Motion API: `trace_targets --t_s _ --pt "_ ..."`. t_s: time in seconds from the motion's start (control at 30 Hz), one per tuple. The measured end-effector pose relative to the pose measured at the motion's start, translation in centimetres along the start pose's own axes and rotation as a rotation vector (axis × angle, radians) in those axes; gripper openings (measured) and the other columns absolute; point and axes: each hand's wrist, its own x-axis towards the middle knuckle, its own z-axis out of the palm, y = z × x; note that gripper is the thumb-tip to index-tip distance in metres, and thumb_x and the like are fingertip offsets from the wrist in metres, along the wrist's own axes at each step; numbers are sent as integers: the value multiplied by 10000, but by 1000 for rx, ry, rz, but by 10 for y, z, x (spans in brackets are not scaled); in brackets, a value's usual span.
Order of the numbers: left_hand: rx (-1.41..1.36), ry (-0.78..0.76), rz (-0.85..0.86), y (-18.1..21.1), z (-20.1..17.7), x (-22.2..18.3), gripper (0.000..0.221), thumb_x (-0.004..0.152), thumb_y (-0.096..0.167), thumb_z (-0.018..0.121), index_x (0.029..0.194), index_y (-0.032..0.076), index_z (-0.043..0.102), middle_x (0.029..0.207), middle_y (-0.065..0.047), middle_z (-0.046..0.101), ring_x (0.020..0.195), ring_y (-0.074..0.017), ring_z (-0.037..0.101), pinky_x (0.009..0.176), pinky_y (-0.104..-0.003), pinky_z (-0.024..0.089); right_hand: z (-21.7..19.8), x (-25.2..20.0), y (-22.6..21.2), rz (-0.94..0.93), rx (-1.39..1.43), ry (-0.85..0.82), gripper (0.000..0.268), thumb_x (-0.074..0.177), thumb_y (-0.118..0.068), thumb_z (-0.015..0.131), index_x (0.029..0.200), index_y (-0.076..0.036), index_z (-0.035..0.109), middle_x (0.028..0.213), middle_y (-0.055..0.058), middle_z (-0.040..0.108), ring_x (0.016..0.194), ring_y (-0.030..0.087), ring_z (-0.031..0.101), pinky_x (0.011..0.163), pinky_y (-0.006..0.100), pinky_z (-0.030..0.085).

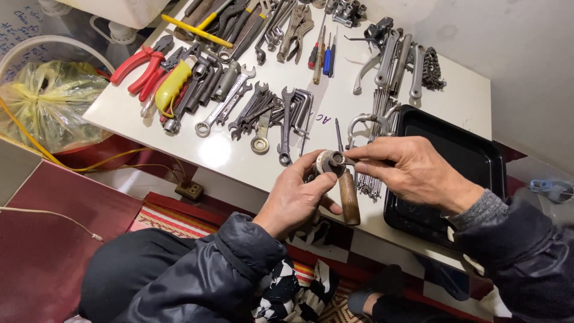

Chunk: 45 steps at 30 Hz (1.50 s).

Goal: Tightening and adjusting bicycle bottom bracket components using a wrench on a low workbench.

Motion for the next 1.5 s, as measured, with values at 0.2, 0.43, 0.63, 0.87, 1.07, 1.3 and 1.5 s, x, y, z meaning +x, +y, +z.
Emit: trace_targets --t_s 0.2,0.43,0.63,0.87,1.07,1.3,1.5 --pt "-102 102 245 -35 10 12 587 871 124 629 1433 -18 536 948 -249 685 675 -319 759 613 -375 621 12 -13 -25 456 419 39 224 887 -110 714 1079 -63 821 610 153 709 444 192 626 385 297 511" --pt "22 167 219 -38 16 6 613 868 209 640 1450 42 543 631 -121 736 569 -157 670 513 -250 478 36 -24 -55 736 764 175 389 918 -79 663 1266 90 626 731 248 658 420 220 565 305 281 356" --pt "-103 172 247 -45 18 4 624 873 152 642 1473 39 515 633 -191 730 589 -234 730 540 -282 559 55 -24 -59 729 938 283 499 932 -65 645 1375 95 480 771 201 589 471 207 546 316 244 344" --pt "-37 243 147 -46 17 4 559 861 290 623 1411 191 628 583 38 552 500 -43 448 485 -238 412 59 -21 -89 800 1081 371 432 935 -75 614 1347 14 515 670 126 500 530 185 514 356 266 339" --pt "-125 162 111 -34 3 9 541 876 213 638 1412 150 598 729 -60 640 493 -117 597 468 -260 506 50 -32 -78 611 948 303 299 937 -37 618 1231 19 607 638 144 589 460 165 513 380 259 397" --pt "-181 -53 147 -33 -10 10 545 886 133 656 1416 43 564 1051 -92 646 481 -164 624 441 -256 542 -5 -6 -55 784 459 -4 293 911 -74 707 1169 -47 842 815 112 751 588 198 569 557 304 490" --pt "-49 -169 117 -28 -16 12 508 877 111 648 1379 59 591 915 -93 643 482 -153 633 437 -228 509 -19 6 -30 614 243 -173 257 889 -169 741 1093 -113 888 687 72 730 574 162 563 560 275 435"
